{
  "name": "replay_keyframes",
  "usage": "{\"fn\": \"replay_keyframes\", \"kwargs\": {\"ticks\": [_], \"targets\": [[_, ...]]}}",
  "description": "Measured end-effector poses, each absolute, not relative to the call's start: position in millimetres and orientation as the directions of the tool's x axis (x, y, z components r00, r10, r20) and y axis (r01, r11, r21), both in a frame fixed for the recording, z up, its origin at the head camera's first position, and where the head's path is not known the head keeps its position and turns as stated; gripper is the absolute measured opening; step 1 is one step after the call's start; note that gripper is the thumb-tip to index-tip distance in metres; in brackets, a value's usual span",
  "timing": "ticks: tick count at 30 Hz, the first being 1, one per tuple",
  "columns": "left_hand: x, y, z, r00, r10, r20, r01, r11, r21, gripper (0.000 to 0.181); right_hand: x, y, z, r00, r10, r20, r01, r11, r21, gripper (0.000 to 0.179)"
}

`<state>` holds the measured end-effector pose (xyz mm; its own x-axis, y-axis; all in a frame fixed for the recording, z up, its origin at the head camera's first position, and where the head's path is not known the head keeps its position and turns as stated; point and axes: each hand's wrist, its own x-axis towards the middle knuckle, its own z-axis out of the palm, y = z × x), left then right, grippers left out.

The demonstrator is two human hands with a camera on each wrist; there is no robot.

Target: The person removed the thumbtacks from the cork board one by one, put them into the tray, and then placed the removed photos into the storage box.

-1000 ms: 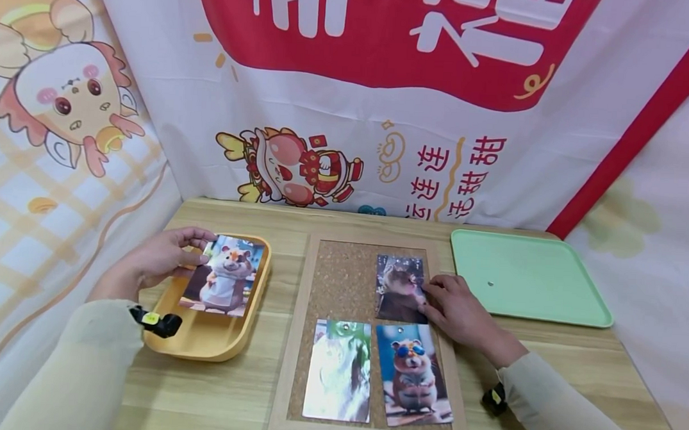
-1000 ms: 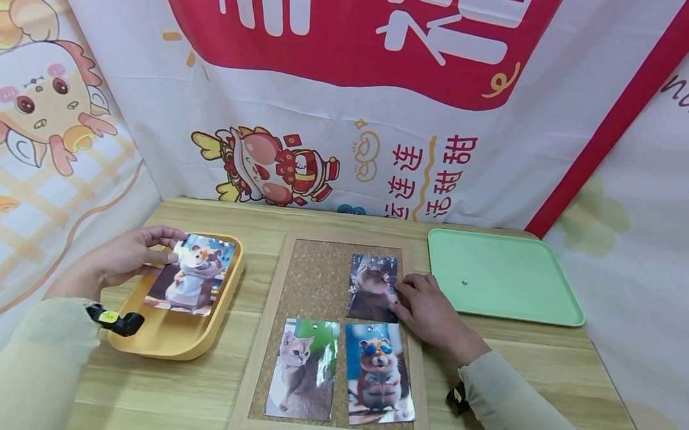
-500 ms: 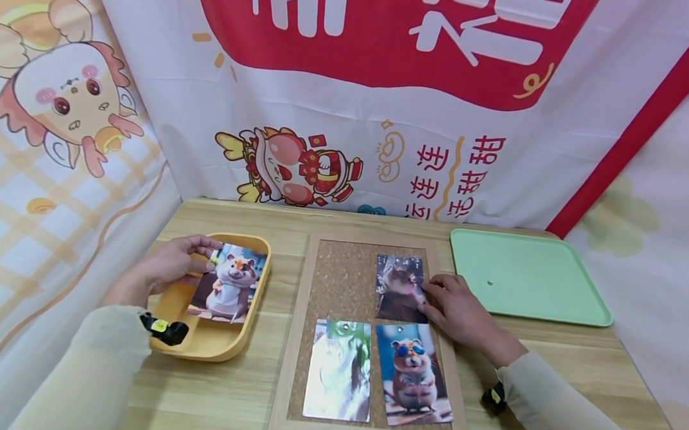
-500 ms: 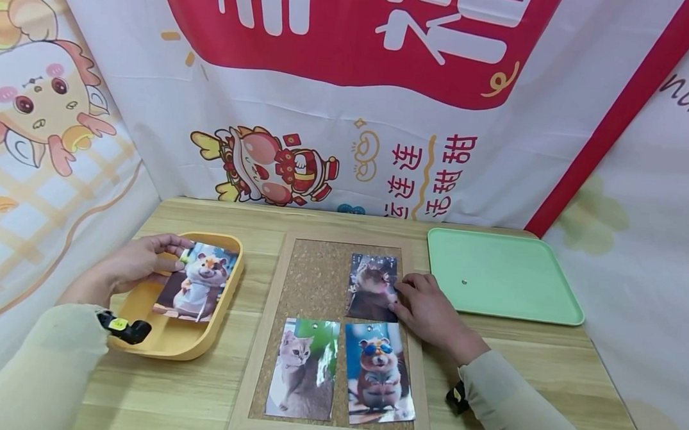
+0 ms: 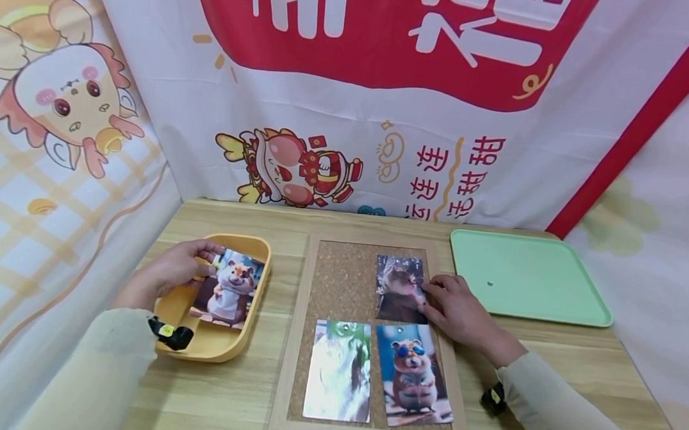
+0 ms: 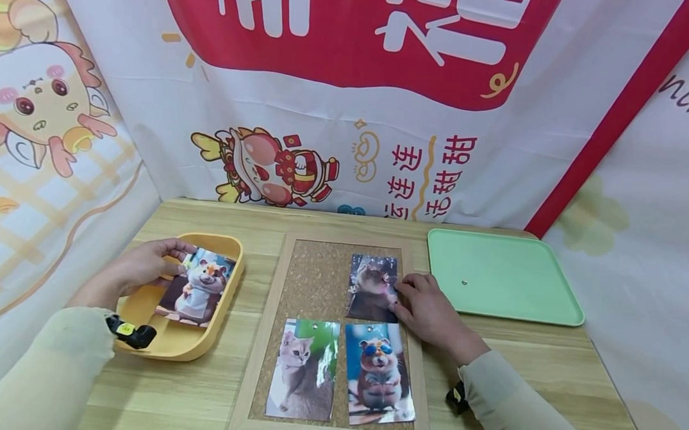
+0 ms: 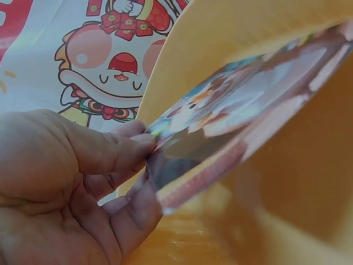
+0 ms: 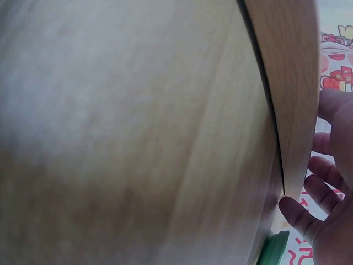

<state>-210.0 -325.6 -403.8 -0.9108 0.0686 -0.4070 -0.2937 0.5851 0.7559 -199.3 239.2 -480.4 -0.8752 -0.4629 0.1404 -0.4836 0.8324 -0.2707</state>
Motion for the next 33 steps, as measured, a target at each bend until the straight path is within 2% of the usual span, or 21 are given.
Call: {"fn": "replay_keyframes", "kwargs": {"ticks": [33], "targets": [[-207.4, -320.1, -405.5, -0.894, 0.052, -0.444, -0.318, 0.623, 0.714, 0.049, -199.6, 238.9, -482.2, -0.876, -0.455, 0.163, -0.483, 0.83, -0.278, 0.052]]}}
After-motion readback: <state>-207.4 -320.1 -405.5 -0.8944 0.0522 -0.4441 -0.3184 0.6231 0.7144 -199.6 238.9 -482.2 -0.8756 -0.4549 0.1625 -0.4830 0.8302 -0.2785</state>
